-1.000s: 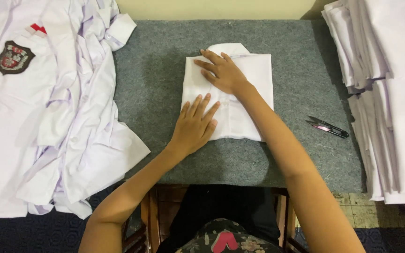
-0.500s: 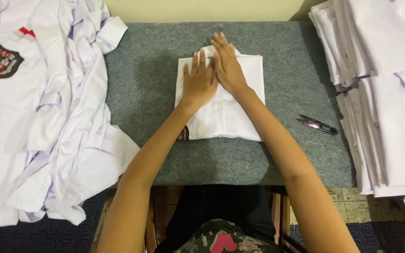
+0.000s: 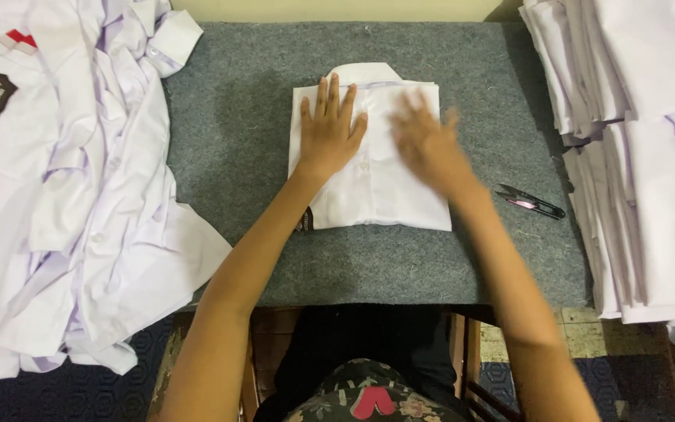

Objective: Trimming loose threads and folding a white collared shirt.

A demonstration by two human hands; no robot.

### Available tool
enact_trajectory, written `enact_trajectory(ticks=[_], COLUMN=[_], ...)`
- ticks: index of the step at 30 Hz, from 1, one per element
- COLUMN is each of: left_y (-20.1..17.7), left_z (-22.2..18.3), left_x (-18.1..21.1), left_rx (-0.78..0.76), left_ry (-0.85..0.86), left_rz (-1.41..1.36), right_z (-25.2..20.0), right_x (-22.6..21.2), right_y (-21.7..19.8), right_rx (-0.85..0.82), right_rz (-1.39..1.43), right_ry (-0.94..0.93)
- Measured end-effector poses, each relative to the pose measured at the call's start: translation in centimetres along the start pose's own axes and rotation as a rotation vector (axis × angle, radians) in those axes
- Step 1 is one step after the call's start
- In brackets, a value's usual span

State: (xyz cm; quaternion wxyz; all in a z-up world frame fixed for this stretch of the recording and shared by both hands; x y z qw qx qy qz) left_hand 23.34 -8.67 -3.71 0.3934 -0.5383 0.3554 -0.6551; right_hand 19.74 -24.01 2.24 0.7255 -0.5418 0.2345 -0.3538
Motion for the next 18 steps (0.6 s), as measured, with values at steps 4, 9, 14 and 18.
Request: enact_trajectory(ticks=[4, 9, 14, 18], left_y=[1.0, -0.4, -0.6, -0.6], left_z=[0.4, -0.4, -0.5, -0.5], left_x=[-0.7, 0.1, 0.2, 0.0], left_rx=[0.031, 0.052, 0.063, 0.068], left_ry=[0.009, 0.042, 0.046, 0.048], left_rz=[0.032, 0.014, 0.033, 0.032], right_z=[-3.2, -7.3, -8.4, -10.1], right_x=[-9.8, -13.4, -12.8, -11.1], right_y=[-1.6, -0.1, -0.2, -2.1], right_rx=[-0.265, 0.034, -0.127, -0.181], right_rz=[0.426, -0.078, 0.127, 0.258], right_ry=[-0.123, -0.2, -0.201, -0.178])
Point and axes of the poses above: each hand's wrist, its own z-axis towards the middle knuckle, its own y-axis out of the palm, x = y × z, the point moved 10 cm from there along z, towards the middle knuckle, and after that the axes turned 9 degrees about -z, right-handed, at the moved point
